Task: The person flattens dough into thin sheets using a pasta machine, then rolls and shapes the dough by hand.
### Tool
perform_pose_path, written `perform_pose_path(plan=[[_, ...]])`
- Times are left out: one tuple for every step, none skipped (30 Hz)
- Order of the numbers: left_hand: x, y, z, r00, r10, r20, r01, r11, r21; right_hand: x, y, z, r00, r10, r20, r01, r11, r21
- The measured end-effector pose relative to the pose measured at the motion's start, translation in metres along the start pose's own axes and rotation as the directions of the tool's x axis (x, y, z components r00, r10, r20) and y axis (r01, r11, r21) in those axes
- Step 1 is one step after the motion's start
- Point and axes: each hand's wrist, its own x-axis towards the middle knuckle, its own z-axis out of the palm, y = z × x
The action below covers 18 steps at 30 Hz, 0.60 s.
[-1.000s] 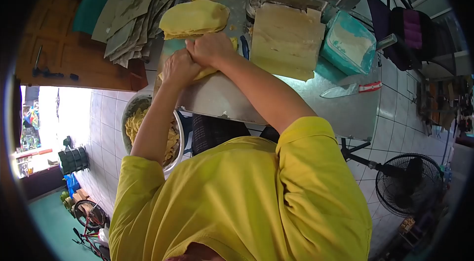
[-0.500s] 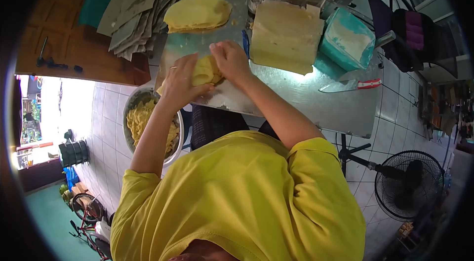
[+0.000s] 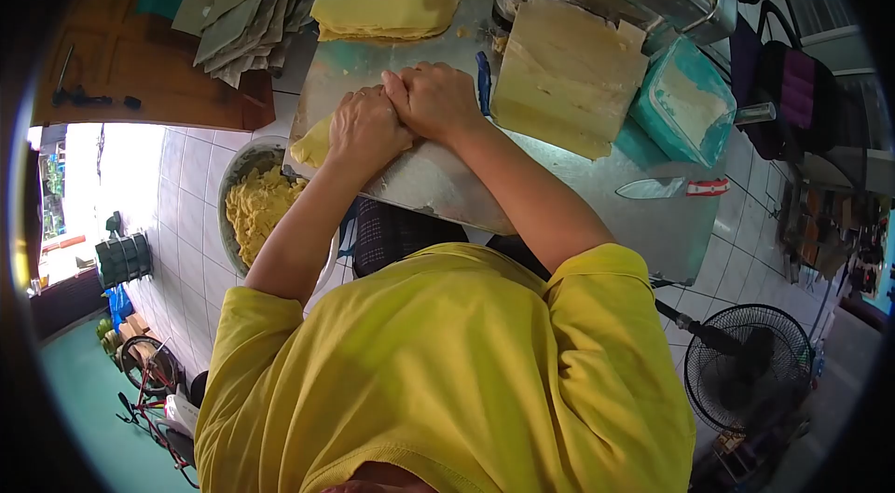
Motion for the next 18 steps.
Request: perform_pose_path(plan=[[0.002,0.0,-0.003,0.998,-0.011,0.054,0.011,1.0,0.006,0.003,0.0,-0.001,1.0,-0.002,-0.002,0.002,1.0,0.0],[0.005,0.001,-0.006,0.999,-0.01,0.053,0.01,1.0,0.006,0.006,0.0,-0.003,0.992,0.076,0.103,-0.071,0.996,-0.056],[0.009,0.002,-0.01,0.99,-0.063,0.128,0.064,0.998,-0.011,0.007,-0.001,-0.007,0.966,0.16,0.201,-0.138,0.983,-0.122],[0.012,0.004,-0.012,0.974,-0.112,0.198,0.119,0.993,-0.025,0.011,-0.001,-0.009,0.967,0.158,0.198,-0.135,0.983,-0.126],[0.013,0.005,-0.011,0.976,-0.112,0.189,0.119,0.993,-0.027,0.017,-0.002,-0.008,0.929,0.246,0.277,-0.2,0.963,-0.183],[0.012,0.004,-0.009,0.98,-0.109,0.164,0.113,0.993,-0.015,0.019,-0.005,-0.01,0.877,0.331,0.348,-0.256,0.935,-0.243],[0.008,0.003,-0.008,0.985,-0.107,0.138,0.108,0.994,0.001,0.016,-0.008,-0.013,0.882,0.323,0.345,-0.248,0.938,-0.243],[0.0,0.004,-0.008,0.986,-0.106,0.125,0.106,0.994,0.005,0.012,-0.01,-0.015,0.884,0.326,0.336,-0.284,0.944,-0.169],[-0.01,0.005,-0.009,0.999,-0.03,-0.043,0.03,0.999,0.02,0.011,-0.009,-0.017,0.888,0.33,0.32,-0.316,0.944,-0.095],[-0.017,0.006,-0.009,0.978,0.057,-0.202,-0.049,0.998,0.045,0.004,-0.006,-0.018,0.895,0.329,0.302,-0.315,0.944,-0.096],[-0.025,0.001,-0.01,0.976,0.071,-0.204,-0.063,0.997,0.047,-0.009,-0.003,-0.018,0.945,0.289,0.152,-0.297,0.954,0.037],[-0.036,-0.005,-0.013,0.973,0.109,-0.201,-0.102,0.994,0.044,-0.018,-0.005,-0.021,0.965,0.261,0.001,-0.258,0.952,0.164],[-0.043,-0.008,-0.012,0.971,0.138,-0.194,-0.133,0.99,0.038,-0.025,-0.007,-0.021,0.962,0.272,0.009,-0.27,0.949,0.162],[-0.045,-0.009,-0.009,0.975,0.129,-0.179,-0.126,0.992,0.028,-0.032,-0.009,-0.02,0.996,0.063,-0.07,-0.061,0.998,0.031],[-0.042,-0.007,-0.014,0.978,0.135,-0.161,-0.137,0.991,-0.002,-0.037,-0.013,-0.018,0.98,-0.16,-0.121,0.147,0.983,-0.111],[-0.037,-0.009,-0.015,0.978,0.143,-0.15,-0.149,0.988,-0.029,-0.036,-0.02,-0.008,0.966,-0.221,-0.131,0.196,0.964,-0.18],[-0.033,-0.012,-0.013,0.98,0.138,-0.144,-0.144,0.989,-0.033,-0.032,-0.02,-0.004,0.968,-0.217,-0.124,0.194,0.965,-0.175],[-0.026,-0.017,-0.01,0.987,0.131,-0.091,-0.129,0.991,0.031,-0.024,-0.018,-0.001,0.978,-0.195,-0.08,0.176,0.963,-0.207]])
